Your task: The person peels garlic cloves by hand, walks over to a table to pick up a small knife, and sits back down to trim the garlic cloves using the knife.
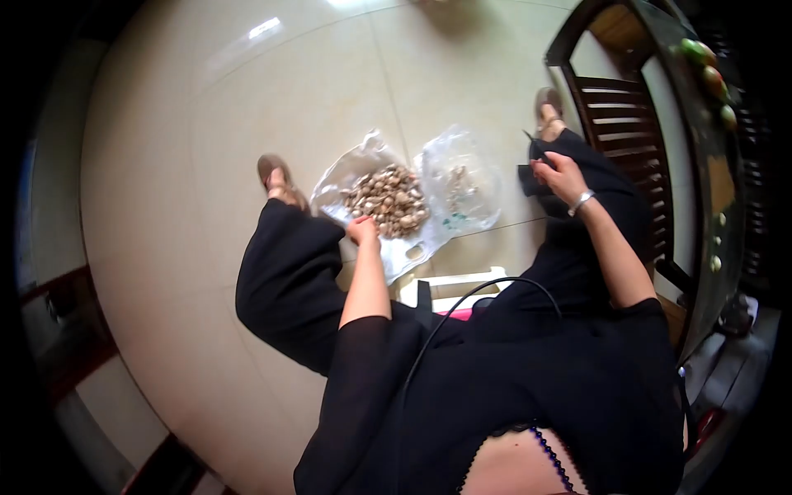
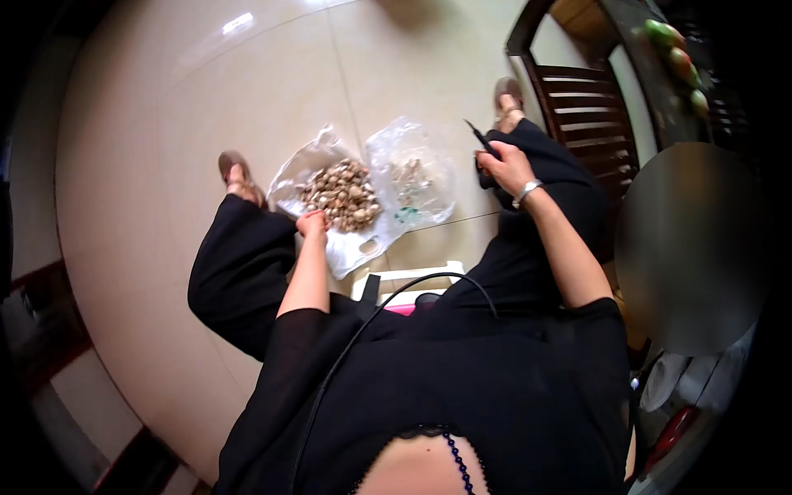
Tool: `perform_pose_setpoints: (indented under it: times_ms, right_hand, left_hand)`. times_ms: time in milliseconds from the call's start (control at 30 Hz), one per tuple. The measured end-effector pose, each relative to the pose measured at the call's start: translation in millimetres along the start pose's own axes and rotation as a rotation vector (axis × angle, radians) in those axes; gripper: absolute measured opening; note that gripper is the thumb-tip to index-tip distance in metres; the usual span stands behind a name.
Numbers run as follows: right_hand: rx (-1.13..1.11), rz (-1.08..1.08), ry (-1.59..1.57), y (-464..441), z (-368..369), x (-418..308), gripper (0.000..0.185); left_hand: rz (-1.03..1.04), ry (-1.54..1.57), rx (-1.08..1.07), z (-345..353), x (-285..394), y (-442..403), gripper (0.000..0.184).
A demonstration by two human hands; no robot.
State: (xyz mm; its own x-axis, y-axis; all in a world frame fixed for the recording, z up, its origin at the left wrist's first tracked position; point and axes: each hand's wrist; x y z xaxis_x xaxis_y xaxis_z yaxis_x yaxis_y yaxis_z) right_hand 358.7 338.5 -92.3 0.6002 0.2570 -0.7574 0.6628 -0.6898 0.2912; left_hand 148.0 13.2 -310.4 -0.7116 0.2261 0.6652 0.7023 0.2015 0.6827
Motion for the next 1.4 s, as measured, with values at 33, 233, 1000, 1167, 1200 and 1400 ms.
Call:
perform_pose_setpoints:
  times_ms: [33,233,1000,1167,1200,1400]
  right_hand:
    - [-0.013,-0.010,-0.040,-1.9,6.0,-7.1,0.016]
    - [-0.084,-0.003,-0.019,-2.5,14.8,-34.6,0.016]
    - [-0.113,0.024,-0.069,-11.7,21.6,-36.8,0.023]
    - [-0.120,0.034,-0.080,-10.5,20.4,-41.0,0.025]
    - [-0.122,0.034,-0.084,-9.9,20.9,-42.3,0.026]
    - [-0.150,0.046,-0.089,-13.2,27.7,-46.2,0.026]
  left_hand:
    - [0.038,-0.213,0.122,1.1,-14.8,-13.5,0.007]
    - [0.360,-0.616,0.039,16.2,-7.8,16.1,0.007]
    - [0.763,-0.262,-0.038,136.6,43.5,131.9,0.069]
    - [0.554,-0.558,-0.401,152.0,12.2,105.5,0.063]
    - [0.615,-0.458,-0.462,157.3,11.8,98.3,0.061]
    - [0.610,-0.315,-0.528,166.7,48.8,83.1,0.046]
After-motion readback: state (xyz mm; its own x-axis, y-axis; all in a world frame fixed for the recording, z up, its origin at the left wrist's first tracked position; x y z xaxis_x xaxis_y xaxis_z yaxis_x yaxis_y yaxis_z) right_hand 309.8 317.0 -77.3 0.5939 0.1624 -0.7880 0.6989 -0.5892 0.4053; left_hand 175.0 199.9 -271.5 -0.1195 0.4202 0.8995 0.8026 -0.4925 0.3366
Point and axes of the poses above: each hand's wrist, its own y-axis away from the middle knuckle, its own z-axis out of the palm, x = y × z, and after that the axes turned 5 degrees about x, right-handed
